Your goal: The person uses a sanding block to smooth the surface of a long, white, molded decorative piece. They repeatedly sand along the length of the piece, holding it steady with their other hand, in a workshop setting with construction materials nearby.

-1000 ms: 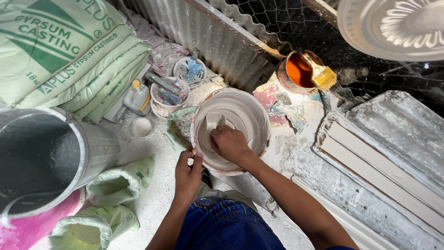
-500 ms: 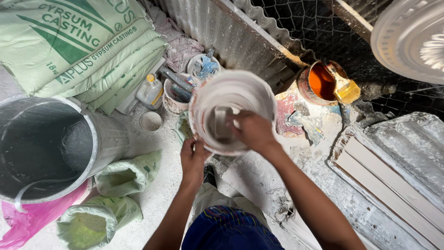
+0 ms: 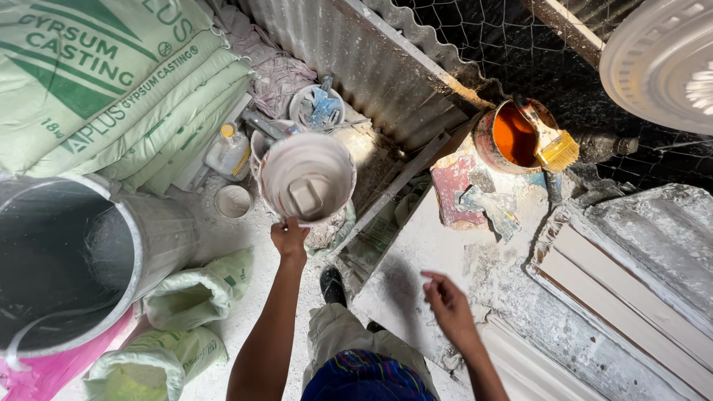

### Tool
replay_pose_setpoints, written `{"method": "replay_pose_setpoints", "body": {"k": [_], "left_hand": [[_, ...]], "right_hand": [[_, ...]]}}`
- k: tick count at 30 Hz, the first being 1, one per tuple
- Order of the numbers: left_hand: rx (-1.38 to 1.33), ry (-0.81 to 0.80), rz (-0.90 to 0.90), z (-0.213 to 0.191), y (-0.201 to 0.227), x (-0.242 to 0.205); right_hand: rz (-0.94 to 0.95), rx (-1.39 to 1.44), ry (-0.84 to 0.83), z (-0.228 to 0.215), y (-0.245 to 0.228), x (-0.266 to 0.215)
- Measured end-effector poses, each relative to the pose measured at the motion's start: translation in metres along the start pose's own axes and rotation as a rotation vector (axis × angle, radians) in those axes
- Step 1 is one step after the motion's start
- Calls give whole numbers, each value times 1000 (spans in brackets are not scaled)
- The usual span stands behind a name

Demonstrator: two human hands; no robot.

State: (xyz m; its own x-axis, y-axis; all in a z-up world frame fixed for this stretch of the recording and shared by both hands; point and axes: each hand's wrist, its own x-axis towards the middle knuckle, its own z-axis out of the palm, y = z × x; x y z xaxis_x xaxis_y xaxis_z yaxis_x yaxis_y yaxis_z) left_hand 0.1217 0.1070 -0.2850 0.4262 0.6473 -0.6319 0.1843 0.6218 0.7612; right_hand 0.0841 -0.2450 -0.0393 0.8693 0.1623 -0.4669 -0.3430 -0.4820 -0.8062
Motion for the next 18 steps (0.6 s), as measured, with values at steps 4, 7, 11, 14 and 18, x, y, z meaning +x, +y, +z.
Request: {"method": "replay_pose_setpoints", "body": {"k": [4,7,11,14,18], "left_hand": [[24,40,-82,3,-32,14],[5,41,-22,6,-45,21],[80,20,-81,-4,-72,30],[63,2,-363,-37,-83,35],[282,63,-458,-29,-62,39]], "right_hand": [[127,-5,-91,15,32,-27],[111,-17,-91,25,39,-39],[223,-60,-90,25,39,-44],[245,-23,-102,31,34,-50],[177,-52,-131,32,22,-54]]}}
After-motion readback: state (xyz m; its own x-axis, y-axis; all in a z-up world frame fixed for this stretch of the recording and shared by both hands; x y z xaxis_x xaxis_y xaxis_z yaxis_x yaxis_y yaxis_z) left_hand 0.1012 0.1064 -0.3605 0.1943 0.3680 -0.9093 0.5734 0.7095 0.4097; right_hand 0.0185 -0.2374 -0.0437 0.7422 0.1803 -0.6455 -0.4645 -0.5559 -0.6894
